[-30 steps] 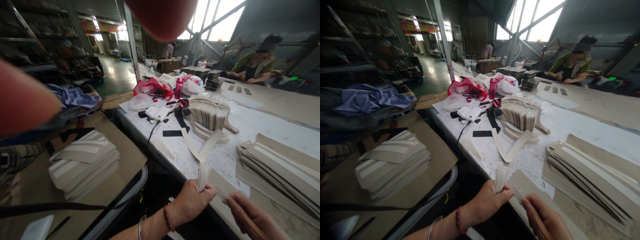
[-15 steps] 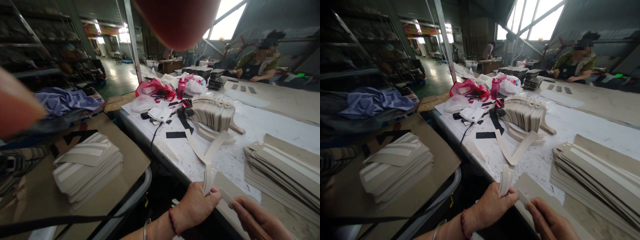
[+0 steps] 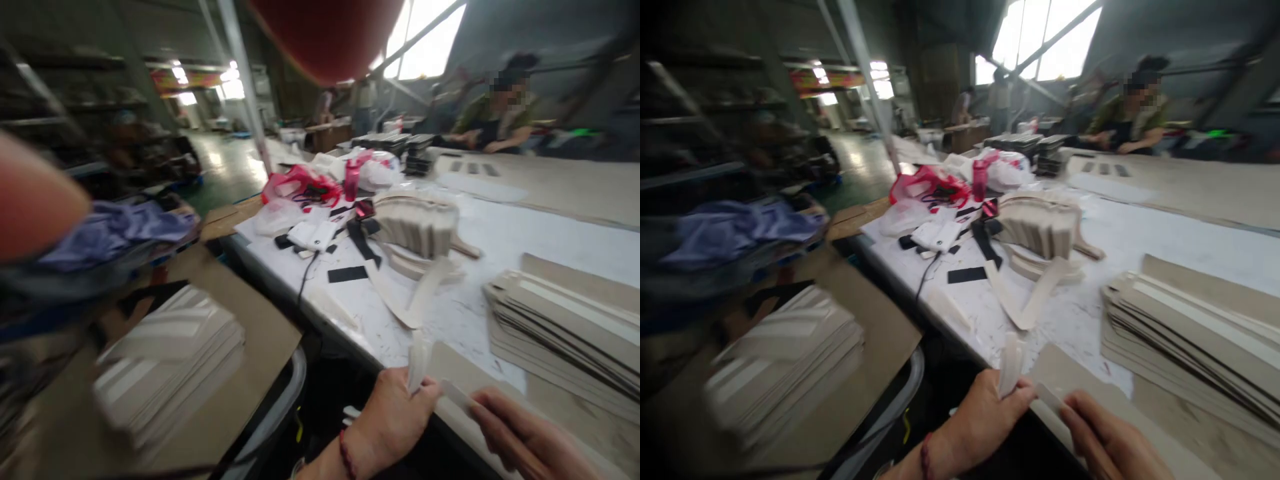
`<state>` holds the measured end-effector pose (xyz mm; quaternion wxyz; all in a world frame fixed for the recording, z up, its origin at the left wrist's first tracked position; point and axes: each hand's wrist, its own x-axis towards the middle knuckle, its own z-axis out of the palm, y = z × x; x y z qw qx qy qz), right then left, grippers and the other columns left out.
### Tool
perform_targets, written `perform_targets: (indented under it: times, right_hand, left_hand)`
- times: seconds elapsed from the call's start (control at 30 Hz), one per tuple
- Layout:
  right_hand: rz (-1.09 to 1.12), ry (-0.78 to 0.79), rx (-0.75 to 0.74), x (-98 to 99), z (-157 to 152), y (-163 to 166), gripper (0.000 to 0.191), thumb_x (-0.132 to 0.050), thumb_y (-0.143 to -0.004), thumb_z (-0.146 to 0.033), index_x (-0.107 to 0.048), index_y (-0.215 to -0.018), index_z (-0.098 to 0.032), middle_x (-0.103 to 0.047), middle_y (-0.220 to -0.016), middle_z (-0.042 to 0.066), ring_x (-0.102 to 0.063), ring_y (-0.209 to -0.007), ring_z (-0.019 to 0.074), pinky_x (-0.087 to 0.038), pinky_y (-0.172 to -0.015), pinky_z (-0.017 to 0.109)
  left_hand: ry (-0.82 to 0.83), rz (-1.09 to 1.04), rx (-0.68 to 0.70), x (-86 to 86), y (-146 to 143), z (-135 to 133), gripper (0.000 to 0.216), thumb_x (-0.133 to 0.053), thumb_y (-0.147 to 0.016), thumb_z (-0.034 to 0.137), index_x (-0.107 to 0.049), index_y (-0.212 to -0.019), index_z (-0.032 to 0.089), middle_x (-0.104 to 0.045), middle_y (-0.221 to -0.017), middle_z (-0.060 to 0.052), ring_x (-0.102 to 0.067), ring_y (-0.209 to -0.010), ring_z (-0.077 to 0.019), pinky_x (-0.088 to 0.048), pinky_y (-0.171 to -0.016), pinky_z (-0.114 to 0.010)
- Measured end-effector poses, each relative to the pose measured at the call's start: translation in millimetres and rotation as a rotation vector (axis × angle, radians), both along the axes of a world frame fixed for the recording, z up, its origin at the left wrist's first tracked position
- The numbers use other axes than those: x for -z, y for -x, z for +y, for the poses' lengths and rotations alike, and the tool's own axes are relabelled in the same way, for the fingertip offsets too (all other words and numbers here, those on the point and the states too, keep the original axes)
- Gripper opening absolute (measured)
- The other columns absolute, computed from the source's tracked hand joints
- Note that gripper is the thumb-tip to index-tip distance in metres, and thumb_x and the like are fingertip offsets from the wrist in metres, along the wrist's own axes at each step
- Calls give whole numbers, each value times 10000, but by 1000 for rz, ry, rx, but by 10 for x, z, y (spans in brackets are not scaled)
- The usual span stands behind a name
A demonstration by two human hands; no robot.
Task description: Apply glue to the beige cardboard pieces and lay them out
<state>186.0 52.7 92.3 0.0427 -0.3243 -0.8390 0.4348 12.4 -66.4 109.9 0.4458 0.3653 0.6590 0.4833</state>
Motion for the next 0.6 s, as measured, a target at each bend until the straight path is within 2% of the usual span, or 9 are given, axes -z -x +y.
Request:
perform_targets:
  times: [0.07, 0.17, 0.27, 0.37, 0.47, 0.6]
  right_hand:
    - [2, -90, -30, -99, 8, -8, 431, -411, -916, -579, -537, -706, -224, -584, -628, 19, -553, -567, 152, -469, -574, 239]
    - [-31, -253, 40, -220, 79, -58, 356, -380, -958, -455, -493, -722, -213, -569, -686, 18, -534, -634, 155, -431, -640, 254]
    - [-130, -247, 80, -289, 180, -146, 292, -387, -964, -368, -511, -760, -199, -589, -735, 28, -539, -677, 162, -407, -661, 263]
    - [-199, -197, 129, -348, 250, -176, 242, -417, -968, -312, -577, -842, -183, -639, -815, 43, -568, -735, 170, -404, -691, 263]
    - [-253, -184, 174, -386, 308, -90, 183, -474, -959, -276, -622, -917, -176, -670, -853, 47, -593, -785, 173, -398, -713, 255]
    - [-304, -195, 194, -364, 407, 143, 189, -501, -955, -280, -655, -937, -171, -680, -845, 51, -600, -785, 174, -375, -684, 248]
  left_hand:
    - [65, 217, -8, 5, 42, -13, 344, -429, -913, 379, -684, -859, 155, -656, -764, -21, -584, -722, -149, -446, -669, -228]
    - [64, 418, 72, 70, 147, 41, 347, -390, -941, 338, -692, -924, 168, -671, -809, -60, -599, -776, -191, -464, -784, -301]
    - [-14, 662, 186, 201, 212, 164, 365, -366, -892, 132, -680, -1070, 190, -657, -897, -71, -588, -884, -210, -460, -895, -367]
    - [-197, 969, 283, 349, 212, 301, 480, -363, -816, 0, -645, -1159, 184, -648, -980, -77, -589, -930, -202, -513, -875, -367]
    - [-386, 1088, 343, 467, 189, 447, 467, -375, -786, -48, -641, -1117, 144, -653, -1061, -93, -593, -1003, -199, -537, -899, -362]
    - [-458, 1101, 371, 551, 170, 608, 443, -360, -765, -78, -642, -1047, 116, -659, -1059, -104, -603, -1007, -192, -542, -925, -359]
